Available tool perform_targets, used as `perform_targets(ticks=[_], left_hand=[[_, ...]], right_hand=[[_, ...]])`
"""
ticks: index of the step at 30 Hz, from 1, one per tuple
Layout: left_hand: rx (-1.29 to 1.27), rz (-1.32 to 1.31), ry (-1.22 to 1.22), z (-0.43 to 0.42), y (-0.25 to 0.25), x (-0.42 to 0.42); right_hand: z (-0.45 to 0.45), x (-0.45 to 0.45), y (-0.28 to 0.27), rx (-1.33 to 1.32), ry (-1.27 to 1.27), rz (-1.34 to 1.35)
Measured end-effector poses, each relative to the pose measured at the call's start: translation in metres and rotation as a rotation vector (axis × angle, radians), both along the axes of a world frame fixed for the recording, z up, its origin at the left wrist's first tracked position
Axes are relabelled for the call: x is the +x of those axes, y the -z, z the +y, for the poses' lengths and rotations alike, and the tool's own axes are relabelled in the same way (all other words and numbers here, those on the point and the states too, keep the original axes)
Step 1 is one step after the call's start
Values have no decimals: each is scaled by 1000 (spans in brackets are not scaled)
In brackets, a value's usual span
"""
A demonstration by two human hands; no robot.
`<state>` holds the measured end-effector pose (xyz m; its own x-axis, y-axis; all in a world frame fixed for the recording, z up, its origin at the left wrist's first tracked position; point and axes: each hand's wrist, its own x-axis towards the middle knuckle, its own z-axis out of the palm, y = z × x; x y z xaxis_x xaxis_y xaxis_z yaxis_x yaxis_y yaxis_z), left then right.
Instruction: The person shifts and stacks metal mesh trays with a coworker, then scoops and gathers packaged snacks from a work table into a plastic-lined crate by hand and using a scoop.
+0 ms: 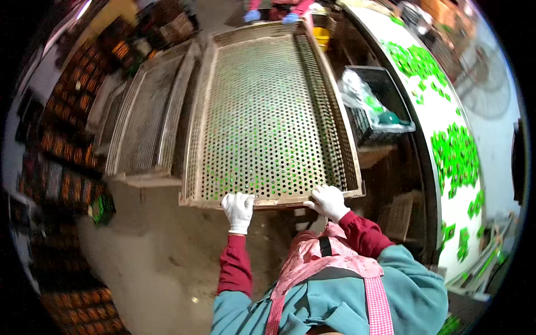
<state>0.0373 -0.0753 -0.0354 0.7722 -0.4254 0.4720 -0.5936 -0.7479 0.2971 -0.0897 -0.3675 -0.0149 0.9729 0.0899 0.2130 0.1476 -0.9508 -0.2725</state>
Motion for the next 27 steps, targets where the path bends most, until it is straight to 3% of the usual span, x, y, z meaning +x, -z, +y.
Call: perform_targets(ticks=[5, 7, 9, 12, 16, 20, 22, 23, 27], left_hand=[[164, -70, -222, -7, 17, 3], [239, 58, -270, -11, 4, 0], [199, 42, -231, -7, 11, 4], [348, 58, -342, -8, 9, 7], [467, 99, -296, -10, 4, 15], [388, 127, -304, 0, 10, 20], [491, 101, -289, 0, 8, 13], [455, 158, -383, -5, 4, 12], [256, 192, -381, -15, 1, 13]], right_hand=[[-5, -1, 2, 104, -21, 36], [-10, -2, 6, 179, -41, -28], [-13, -4, 7, 270, -44, -21], [-20, -6, 17, 408, -78, -54], [-31, -8, 23, 466, -118, 4], [-44, -4, 21, 541, -128, 37], [-41, -3, 18, 553, -128, 42], [-35, -4, 20, 551, -108, 25], [-25, -1, 28, 567, -91, 9]])
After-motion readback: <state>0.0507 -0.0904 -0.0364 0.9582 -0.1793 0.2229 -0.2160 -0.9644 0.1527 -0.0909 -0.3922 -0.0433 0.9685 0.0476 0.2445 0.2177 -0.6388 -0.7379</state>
